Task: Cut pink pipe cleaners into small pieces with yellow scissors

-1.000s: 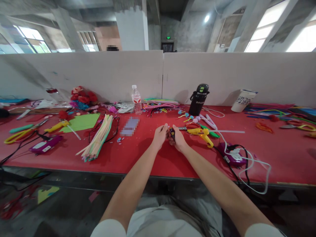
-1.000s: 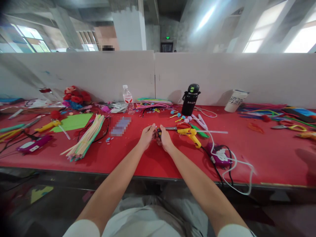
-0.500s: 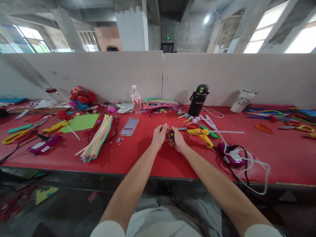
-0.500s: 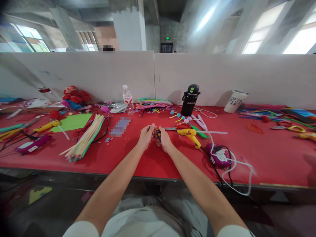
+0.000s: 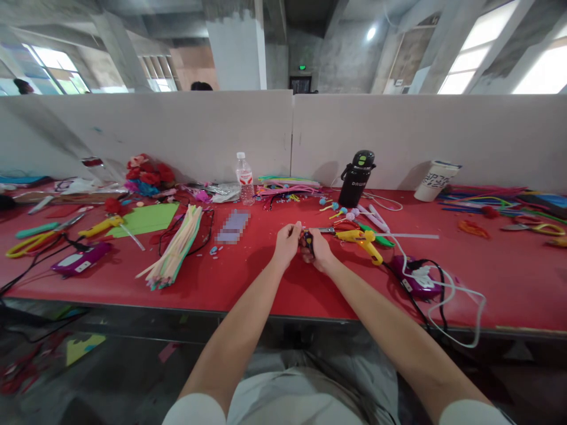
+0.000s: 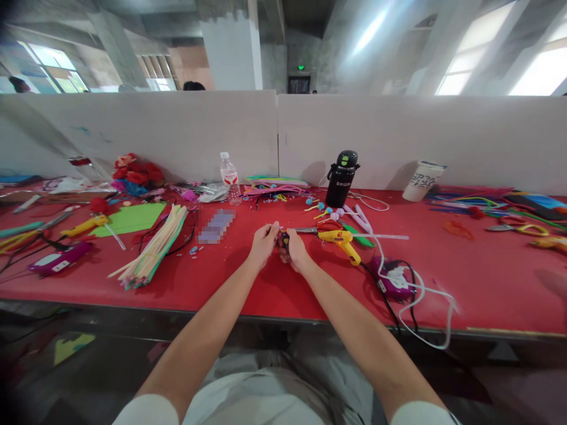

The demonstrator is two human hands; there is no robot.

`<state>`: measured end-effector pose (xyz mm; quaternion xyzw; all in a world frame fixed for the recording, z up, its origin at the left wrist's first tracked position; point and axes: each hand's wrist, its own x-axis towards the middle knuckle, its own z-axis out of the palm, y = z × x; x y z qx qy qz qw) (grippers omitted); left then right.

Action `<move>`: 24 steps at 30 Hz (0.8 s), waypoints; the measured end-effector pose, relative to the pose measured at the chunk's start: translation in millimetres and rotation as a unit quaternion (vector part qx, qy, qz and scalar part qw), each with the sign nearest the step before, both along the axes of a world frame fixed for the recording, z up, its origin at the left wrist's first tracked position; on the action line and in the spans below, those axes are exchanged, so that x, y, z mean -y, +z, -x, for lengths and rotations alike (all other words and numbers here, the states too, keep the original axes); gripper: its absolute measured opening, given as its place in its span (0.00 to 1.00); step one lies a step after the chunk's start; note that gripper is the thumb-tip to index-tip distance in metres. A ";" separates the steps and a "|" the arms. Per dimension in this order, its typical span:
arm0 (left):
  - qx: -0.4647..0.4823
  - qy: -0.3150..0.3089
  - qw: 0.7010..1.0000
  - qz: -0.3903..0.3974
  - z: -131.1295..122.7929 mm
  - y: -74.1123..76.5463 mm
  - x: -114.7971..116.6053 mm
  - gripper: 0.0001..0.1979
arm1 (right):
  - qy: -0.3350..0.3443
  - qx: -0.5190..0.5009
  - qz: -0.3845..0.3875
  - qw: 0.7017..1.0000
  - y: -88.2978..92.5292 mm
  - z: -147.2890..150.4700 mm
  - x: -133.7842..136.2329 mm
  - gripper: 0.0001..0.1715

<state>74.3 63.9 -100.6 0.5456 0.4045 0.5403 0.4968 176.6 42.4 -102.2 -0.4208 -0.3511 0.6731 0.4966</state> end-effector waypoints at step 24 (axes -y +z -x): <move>-0.005 0.017 1.000 -0.008 0.1 -1.5 -1.2 0.21 | 0.002 -0.045 0.026 0.999 2.5 2.0 1.6 0.28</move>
